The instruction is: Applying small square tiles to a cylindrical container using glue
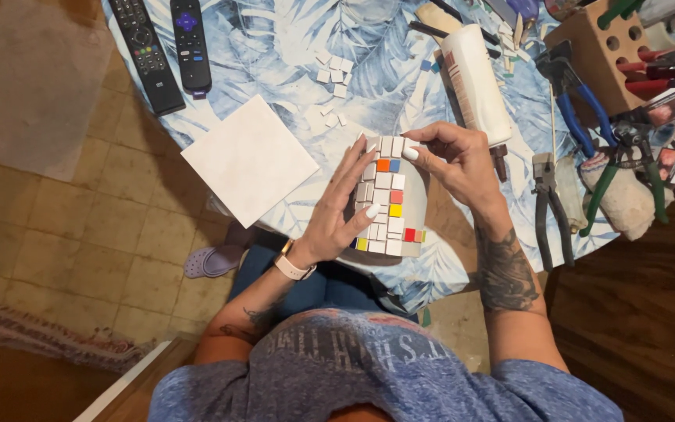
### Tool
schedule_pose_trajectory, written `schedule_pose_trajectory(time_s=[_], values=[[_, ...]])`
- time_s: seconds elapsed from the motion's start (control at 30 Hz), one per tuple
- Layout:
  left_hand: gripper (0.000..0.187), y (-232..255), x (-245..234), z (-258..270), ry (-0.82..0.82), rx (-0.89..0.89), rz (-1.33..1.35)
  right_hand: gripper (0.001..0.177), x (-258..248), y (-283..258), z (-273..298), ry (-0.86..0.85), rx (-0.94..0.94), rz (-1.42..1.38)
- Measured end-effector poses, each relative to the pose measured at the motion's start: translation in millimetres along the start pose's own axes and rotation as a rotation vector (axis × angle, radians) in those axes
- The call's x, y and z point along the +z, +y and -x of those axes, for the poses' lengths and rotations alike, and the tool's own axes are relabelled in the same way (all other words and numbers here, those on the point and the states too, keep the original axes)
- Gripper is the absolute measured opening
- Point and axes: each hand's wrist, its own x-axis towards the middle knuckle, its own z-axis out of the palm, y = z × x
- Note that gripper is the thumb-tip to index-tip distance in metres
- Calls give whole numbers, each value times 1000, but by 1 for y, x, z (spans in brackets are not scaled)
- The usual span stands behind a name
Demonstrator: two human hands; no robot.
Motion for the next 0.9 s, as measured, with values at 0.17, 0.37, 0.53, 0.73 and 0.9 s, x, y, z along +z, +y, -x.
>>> schedule_pose_trajectory(time_s=[0.17, 0.37, 0.53, 0.73, 0.9], values=[[64, 2, 0, 0, -2, -1, -8, 22, 1, -2, 0, 0, -12, 3], [65, -1, 1, 2, 2, -2, 10, 31, -6, 22, 3, -29, -14, -41], [66, 1, 4, 1, -10, 0, 26, 41, 1, 81, 13, 46, 137, -174], [76, -2, 11, 5, 48, -9, 108, 22, 13, 66, 15, 150, 134, -582], [85, 12, 15, 4, 14, -238, 379, 26, 10, 43, 20, 75, -146, -486]])
